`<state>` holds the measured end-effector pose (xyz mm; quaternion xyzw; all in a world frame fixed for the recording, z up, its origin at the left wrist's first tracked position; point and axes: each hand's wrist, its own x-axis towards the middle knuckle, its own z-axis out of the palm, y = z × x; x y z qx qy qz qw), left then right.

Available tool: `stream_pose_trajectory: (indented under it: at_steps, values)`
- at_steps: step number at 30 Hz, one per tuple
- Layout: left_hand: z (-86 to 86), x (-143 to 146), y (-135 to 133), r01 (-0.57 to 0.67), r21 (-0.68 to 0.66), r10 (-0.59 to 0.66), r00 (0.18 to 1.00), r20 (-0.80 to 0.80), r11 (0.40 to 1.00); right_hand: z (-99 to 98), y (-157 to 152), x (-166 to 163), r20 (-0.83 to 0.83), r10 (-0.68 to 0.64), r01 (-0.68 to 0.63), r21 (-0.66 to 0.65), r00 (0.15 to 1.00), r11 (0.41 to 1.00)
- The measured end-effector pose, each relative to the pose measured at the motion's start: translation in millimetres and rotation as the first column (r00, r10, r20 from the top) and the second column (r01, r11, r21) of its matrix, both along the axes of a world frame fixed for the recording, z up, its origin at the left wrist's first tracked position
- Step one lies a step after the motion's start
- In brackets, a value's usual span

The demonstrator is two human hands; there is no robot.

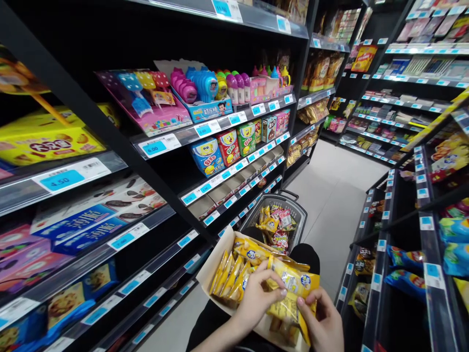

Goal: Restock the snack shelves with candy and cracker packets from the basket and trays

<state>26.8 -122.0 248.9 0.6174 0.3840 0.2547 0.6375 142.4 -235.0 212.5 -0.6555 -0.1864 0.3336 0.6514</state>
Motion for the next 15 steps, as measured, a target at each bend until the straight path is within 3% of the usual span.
stream_pose_trajectory:
  at_steps: [3, 7, 15]
  values:
    - [-6.1, -3, 3, 0.030, -0.078, -0.019, 0.991, 0.129, 0.997, 5.4, -2, 0, -0.034, -0.040, 0.042, 0.057, 0.999, 0.997]
    - [-10.4, -5, 8, 0.020, -0.286, 0.074, 0.947, 0.312, 0.958, 5.2, -9, 9, -0.106, -0.004, 0.013, 0.083, 0.994, 0.996]
    - [-9.9, -7, 10, -0.037, -0.526, 0.217, 0.934, 0.284, 0.849, -2.4, -19, 22, -0.223, 0.016, 0.006, 0.098, 0.975, 0.995]
